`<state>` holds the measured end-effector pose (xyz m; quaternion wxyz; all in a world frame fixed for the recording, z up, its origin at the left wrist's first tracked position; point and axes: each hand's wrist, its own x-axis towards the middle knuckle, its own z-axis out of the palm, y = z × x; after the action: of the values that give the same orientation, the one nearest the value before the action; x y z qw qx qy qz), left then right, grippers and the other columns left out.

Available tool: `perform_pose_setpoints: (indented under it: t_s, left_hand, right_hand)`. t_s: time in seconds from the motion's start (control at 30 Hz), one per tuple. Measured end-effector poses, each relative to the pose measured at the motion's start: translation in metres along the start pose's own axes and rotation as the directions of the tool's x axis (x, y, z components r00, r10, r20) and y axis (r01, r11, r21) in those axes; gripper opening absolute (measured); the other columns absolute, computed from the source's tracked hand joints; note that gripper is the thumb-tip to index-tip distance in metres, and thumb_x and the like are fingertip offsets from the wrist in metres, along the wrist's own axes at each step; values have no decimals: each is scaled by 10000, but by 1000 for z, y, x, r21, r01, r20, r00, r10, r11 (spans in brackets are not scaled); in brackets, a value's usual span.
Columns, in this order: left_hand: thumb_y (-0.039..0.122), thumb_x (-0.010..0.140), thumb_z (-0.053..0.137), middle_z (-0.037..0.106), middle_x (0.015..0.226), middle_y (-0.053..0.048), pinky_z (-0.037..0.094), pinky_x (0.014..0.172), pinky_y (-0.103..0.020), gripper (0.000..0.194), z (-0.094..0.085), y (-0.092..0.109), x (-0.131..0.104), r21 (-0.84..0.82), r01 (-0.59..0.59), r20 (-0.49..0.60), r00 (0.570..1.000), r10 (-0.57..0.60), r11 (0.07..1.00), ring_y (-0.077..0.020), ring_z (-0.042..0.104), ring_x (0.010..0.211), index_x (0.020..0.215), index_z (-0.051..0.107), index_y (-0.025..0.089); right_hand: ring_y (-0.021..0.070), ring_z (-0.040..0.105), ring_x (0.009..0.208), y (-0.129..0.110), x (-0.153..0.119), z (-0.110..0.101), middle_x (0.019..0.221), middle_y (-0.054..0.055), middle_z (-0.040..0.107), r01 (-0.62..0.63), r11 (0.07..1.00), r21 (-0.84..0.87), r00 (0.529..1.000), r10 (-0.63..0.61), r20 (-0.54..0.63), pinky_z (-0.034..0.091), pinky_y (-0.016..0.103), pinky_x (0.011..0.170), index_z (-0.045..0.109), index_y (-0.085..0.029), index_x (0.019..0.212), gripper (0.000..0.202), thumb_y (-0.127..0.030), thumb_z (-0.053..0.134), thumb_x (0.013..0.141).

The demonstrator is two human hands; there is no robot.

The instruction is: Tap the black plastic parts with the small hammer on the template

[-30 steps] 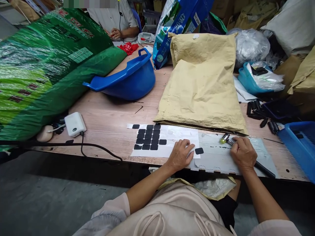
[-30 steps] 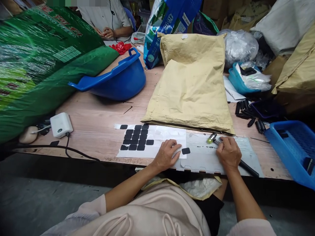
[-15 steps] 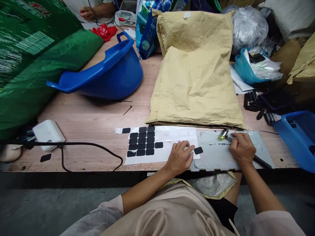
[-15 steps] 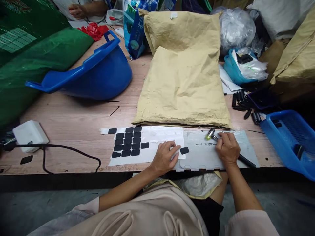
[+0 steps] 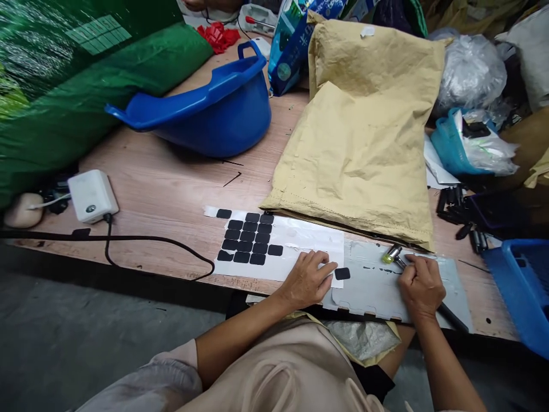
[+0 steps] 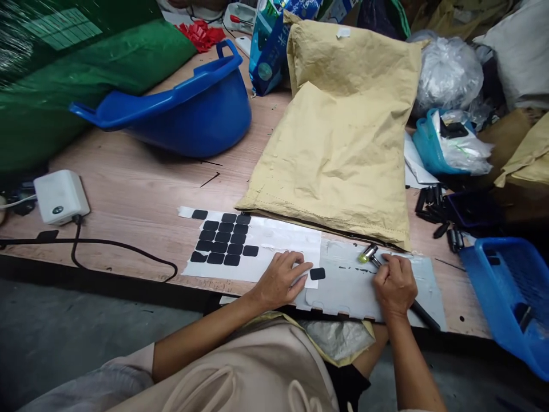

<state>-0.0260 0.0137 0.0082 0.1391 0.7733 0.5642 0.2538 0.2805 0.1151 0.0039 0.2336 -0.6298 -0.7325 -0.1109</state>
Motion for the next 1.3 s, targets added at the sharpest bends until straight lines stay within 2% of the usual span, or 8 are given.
perform_pose_setpoints:
  t_s: [0.5,0.77,0.9,0.97,1.03,1.17,1.23,1.3]
  left_hand:
    - [179,968,569,631,1044,-81,429,825,-368,265,1,-4,1,0,12,-37,999,-12,1000,-220,587,964,1188,714,205]
    - [195,950,588,653,1061,-78,484,867,-379,280,-2,-6,6,-88,99,38,995,-96,991,-219,634,970,1185,740,216]
    - [225,991,547,666,1059,-90,499,851,-371,360,-14,5,45,-59,142,3,990,-142,988,-238,635,967,1325,679,205]
    - [234,990,559,653,1198,-138,471,925,-416,479,-19,10,77,67,123,-90,989,-117,990,-291,600,1091,1466,585,190]
    - [199,955,593,611,1340,-169,433,961,-438,580,-23,10,112,168,64,-80,995,-51,984,-319,561,1162,1531,526,195]
    - [120,978,472,678,1177,-169,397,920,-429,354,-32,3,179,266,-25,91,996,1,964,-314,572,1127,1229,721,138]
    - [89,992,406,693,1105,-155,395,896,-417,361,-41,1,208,293,0,42,999,-13,956,-295,593,1084,1092,749,141]
    - [94,1000,408,696,1107,-134,400,880,-395,349,-56,1,233,281,17,-79,997,6,960,-272,605,1059,1067,744,160]
  right_hand:
    - [211,576,851,-1,2,3,969,73,687,35,998,50,999,-36,27,368,325,731,752,-203,1010,289,-145,484,917]
    - [207,552,837,-6,4,3,956,71,652,-41,997,61,998,38,49,347,323,723,746,-204,998,284,-172,474,923]
    - [203,537,828,-7,6,3,962,73,652,-58,996,74,996,53,65,334,323,721,739,-202,985,263,-161,492,903]
    - [203,530,831,-7,6,4,967,74,654,-57,995,80,996,52,66,326,324,716,741,-200,994,264,-163,495,904]
    - [202,527,834,-7,6,5,972,75,654,-58,995,80,997,53,62,318,325,711,746,-198,999,268,-168,494,912]
    - [199,527,840,-7,5,6,975,70,645,-61,995,74,997,57,58,321,321,712,752,-199,1005,266,-177,504,913]
    - [198,528,844,-7,4,6,967,67,634,-56,996,71,997,52,61,337,318,722,754,-199,1009,264,-175,511,908]
    - [198,528,847,-7,4,7,963,67,628,-52,996,71,997,47,65,354,316,730,754,-197,1006,258,-165,521,900]
